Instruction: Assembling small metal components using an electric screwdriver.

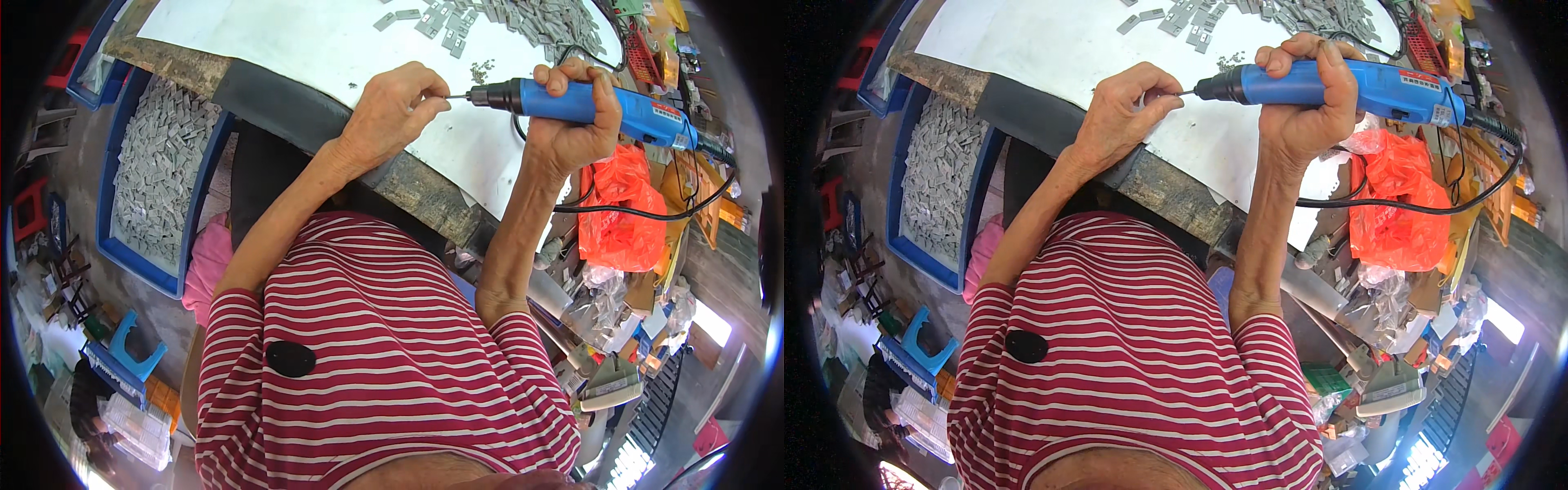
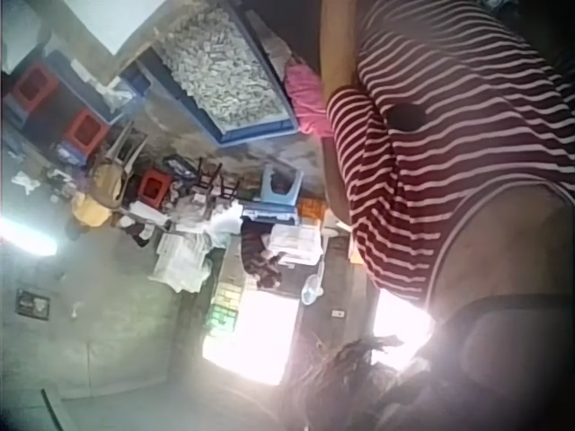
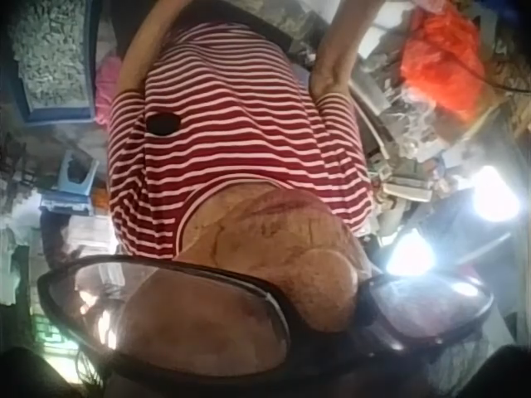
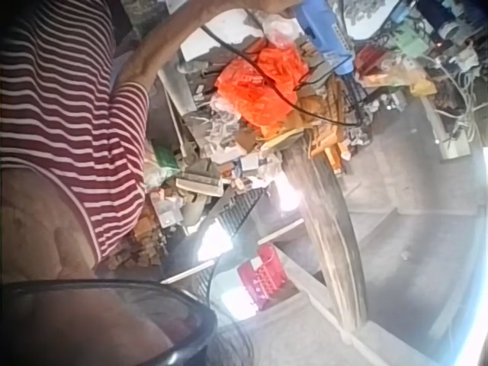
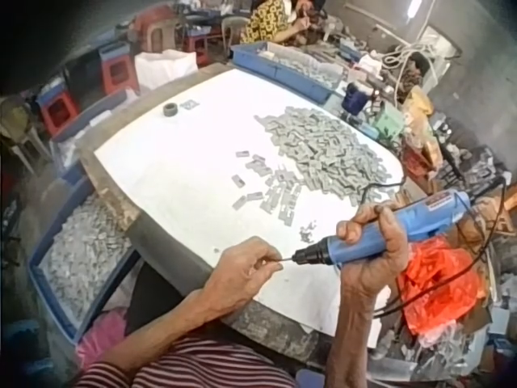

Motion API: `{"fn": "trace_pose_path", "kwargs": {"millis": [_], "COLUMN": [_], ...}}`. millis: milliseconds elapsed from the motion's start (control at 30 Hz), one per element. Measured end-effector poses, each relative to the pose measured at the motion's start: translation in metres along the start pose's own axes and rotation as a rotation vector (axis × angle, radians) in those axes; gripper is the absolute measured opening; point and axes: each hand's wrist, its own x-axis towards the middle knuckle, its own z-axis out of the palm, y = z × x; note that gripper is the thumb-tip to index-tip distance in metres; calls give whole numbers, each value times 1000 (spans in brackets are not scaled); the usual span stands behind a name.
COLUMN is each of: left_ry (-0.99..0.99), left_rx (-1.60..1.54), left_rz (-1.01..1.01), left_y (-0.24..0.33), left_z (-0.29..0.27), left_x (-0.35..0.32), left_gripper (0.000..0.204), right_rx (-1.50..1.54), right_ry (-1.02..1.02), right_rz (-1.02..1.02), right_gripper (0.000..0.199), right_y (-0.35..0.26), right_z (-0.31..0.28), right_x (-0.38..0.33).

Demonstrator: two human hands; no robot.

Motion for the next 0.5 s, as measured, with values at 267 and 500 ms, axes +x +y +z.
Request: {"fn": "trace_pose_path", "kwargs": {"millis": [267,500], "left_ry": [-34,-37], "left_rx": [-9,15], "left_rz": [-30,-27], "left_y": [-1,-1], "left_z": [0,1], "left_x": [1,-1], "left_gripper": [11,11], "right_rx": [-53,-90], "right_ry": [-122,-215], "right_rz": [-46,-105], "right_gripper": [15,14], "right_y": [-1,1], "right_z": [4,7], "right_x": [-2,-4]}}
